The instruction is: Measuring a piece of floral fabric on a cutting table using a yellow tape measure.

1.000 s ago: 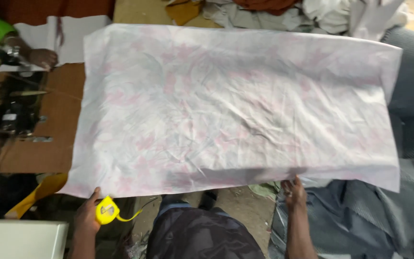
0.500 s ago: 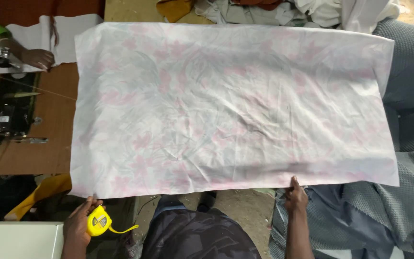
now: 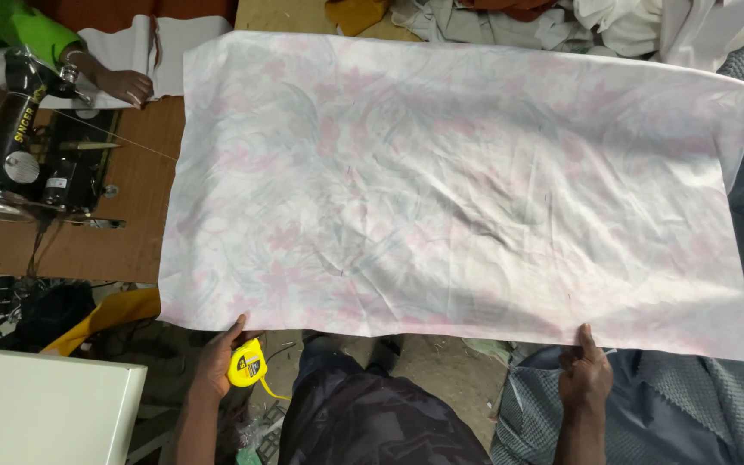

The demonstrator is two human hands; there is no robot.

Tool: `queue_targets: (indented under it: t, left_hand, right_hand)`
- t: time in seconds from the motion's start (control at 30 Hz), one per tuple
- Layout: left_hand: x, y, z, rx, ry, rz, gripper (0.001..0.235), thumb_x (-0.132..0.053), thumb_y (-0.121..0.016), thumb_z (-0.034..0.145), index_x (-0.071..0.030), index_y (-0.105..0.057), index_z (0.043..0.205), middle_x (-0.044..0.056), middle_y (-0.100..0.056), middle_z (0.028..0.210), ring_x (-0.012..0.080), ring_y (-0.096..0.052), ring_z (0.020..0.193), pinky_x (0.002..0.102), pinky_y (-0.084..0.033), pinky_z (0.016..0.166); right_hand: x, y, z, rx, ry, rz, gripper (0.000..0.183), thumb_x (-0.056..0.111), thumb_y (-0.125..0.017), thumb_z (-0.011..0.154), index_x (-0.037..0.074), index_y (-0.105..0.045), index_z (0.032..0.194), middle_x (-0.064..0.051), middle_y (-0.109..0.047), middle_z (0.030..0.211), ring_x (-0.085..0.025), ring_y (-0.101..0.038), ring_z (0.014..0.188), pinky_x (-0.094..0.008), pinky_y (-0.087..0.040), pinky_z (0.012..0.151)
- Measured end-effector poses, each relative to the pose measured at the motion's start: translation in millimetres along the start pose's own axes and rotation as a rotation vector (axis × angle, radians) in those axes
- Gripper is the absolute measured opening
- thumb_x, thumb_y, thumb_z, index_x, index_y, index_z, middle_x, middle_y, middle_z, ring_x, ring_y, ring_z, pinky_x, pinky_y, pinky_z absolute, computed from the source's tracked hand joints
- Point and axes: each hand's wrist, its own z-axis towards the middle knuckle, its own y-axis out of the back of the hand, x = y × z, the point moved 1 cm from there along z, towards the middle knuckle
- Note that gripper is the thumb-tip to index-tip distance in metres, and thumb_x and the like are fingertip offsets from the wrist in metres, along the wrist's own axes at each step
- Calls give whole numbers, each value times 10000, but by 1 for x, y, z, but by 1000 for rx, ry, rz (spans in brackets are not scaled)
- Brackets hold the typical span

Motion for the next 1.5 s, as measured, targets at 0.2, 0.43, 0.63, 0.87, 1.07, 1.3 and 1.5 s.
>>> queue_targets:
  t: [0.2, 0.43, 0.63, 0.87, 1.07, 1.3, 1.5]
  left_hand:
    - [-50, -4, -30, -56, -111, 151, 595, -551, -960, 996, -124, -794, 1375, 127, -790, 1208, 324, -769, 976, 557, -595, 795]
    - [-150, -39, -57, -59, -401, 230, 589, -714, -915, 1041, -159, -725, 1094, 95, -813, 1063, 330, -797, 904, 516, -561, 726]
    - [-198, -77, -94, 16, -656, 44, 546, -532, -987, 1098, -238, -616, 825, -90, -493, 765, 64, -519, 718, 361, -471, 639]
    - [-152, -44, -147, -106, -576, 167, 656, -656, -961, 1043, -199, -534, 843, 5, -434, 841, 165, -480, 794, 466, -402, 681]
    - [-47, 11, -120, -192, -357, 237, 634, -701, -926, 1029, -202, -564, 878, 16, -430, 811, 187, -356, 767, 459, -252, 733]
    - [15, 18, -40, -179, -194, 68, 518, -574, -996, 983, -126, -842, 1192, 43, -681, 1064, 198, -636, 911, 462, -508, 729]
    - [36, -2, 19, -26, -162, -245, 447, -421, -1019, 961, -198, -871, 1318, 97, -903, 1119, 283, -867, 909, 526, -660, 748]
  right_hand:
    - [29, -2, 38, -9, 49, -126, 274, 389, -962, 1229, 188, -779, 1262, 71, -674, 999, -105, -718, 935, -380, -439, 713]
    - [96, -56, 87, 148, 180, 19, 342, 286, -998, 1242, 269, -703, 1070, 45, -724, 922, -106, -800, 822, -339, -323, 584]
    - [133, -76, 107, 111, 180, -43, 387, 419, -1019, 1165, 192, -848, 1428, 47, -865, 989, -83, -939, 915, -286, -393, 573]
    - [123, -39, 33, 110, 147, -12, 365, 311, -950, 1291, 294, -625, 1124, 81, -725, 956, -63, -817, 853, -272, -386, 546]
    - [36, 64, 32, 229, 593, -1065, 1111, -398, -573, 921, 60, -699, 1925, -288, -821, 1463, -445, -815, 1254, -477, -678, 1134]
    - [-1, 25, 20, -20, -88, -257, 400, 378, -985, 1155, 57, -876, 1368, -12, -739, 923, -128, -779, 825, -325, -484, 631]
    - [-91, 32, 112, 167, -200, -235, 710, 74, -582, 934, 155, -772, 1613, -78, -753, 1551, -319, -793, 1328, -390, -328, 695]
